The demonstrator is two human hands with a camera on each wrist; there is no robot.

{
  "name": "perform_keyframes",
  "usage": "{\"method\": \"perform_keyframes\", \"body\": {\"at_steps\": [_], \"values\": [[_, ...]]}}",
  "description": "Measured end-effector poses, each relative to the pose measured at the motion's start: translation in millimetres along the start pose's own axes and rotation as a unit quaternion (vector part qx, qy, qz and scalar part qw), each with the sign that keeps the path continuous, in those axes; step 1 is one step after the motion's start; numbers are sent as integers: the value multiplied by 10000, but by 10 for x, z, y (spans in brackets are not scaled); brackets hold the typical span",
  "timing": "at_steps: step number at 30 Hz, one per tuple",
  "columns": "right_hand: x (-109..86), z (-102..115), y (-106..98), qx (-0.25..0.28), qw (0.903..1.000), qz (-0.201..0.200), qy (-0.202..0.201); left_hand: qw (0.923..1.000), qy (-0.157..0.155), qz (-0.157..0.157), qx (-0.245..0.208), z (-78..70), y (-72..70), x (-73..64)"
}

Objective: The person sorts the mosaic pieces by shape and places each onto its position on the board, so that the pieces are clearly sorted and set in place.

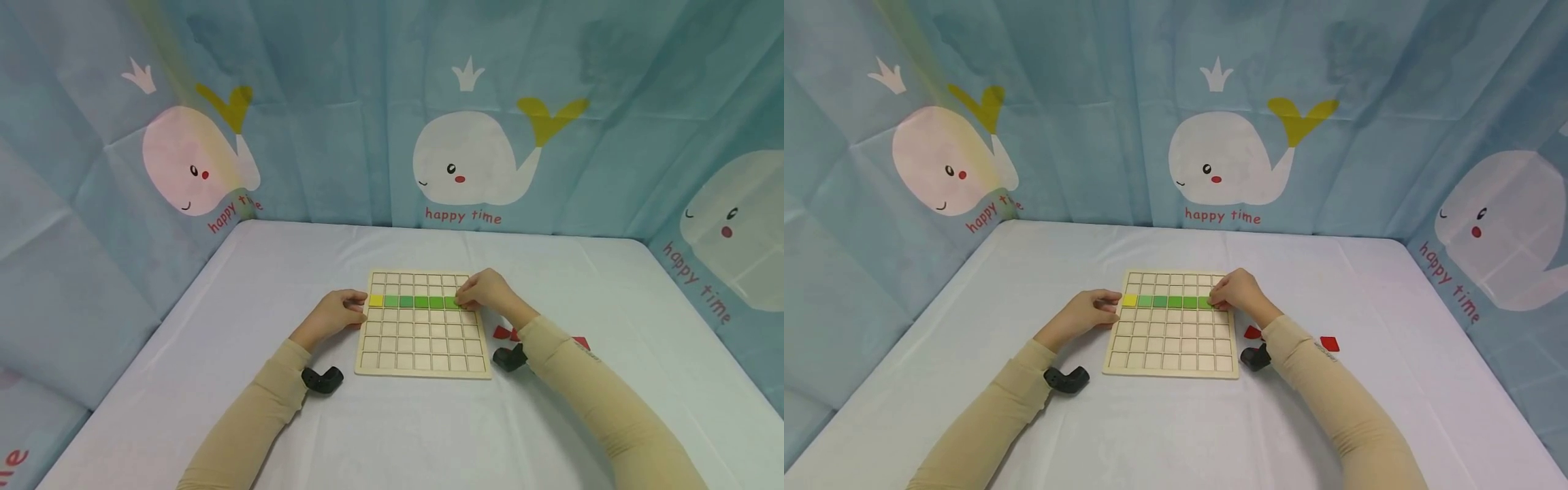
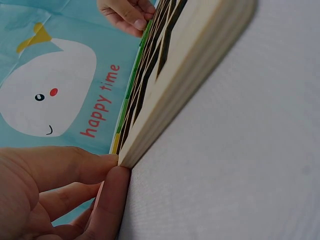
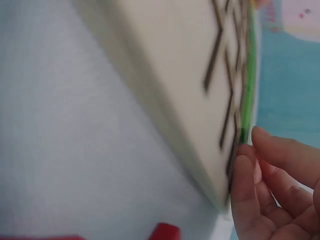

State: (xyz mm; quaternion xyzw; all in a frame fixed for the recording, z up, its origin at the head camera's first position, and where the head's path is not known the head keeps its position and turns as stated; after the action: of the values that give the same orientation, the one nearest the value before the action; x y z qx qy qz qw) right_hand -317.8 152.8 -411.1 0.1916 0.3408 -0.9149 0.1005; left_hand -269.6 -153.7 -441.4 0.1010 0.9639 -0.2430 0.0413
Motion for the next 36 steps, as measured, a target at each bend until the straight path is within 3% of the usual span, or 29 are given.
{"method": "perform_keyframes", "body": {"at_steps": [10,21,28,36], "values": [[-197,-113,-258,-43,9998,-125,122,9999,22,2,-120,-7,-6,-19],[-373,-498,-597,-70,9994,-244,235,9999,37,-5,-100,-4,-9,-16],[-445,-709,-827,8,9976,-286,626,9999,37,3,-114,9,-3,-5],[-594,-961,-1053,-119,9987,-231,428,9999,31,-5,-121,-14,-10,-18]]}}
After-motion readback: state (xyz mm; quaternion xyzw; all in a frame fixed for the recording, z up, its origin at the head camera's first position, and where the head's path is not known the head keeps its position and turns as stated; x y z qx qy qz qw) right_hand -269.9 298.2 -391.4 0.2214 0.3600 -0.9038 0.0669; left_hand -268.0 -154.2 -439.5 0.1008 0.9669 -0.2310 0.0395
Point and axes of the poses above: each hand's wrist, its own x-axis towards the middle knuckle, its own y-axis out of the palm, z = x × y, the point moved 4 cm from there along x, towards the middle knuckle, and after that the axes turned 9 degrees about y, right-handed, at the moved point
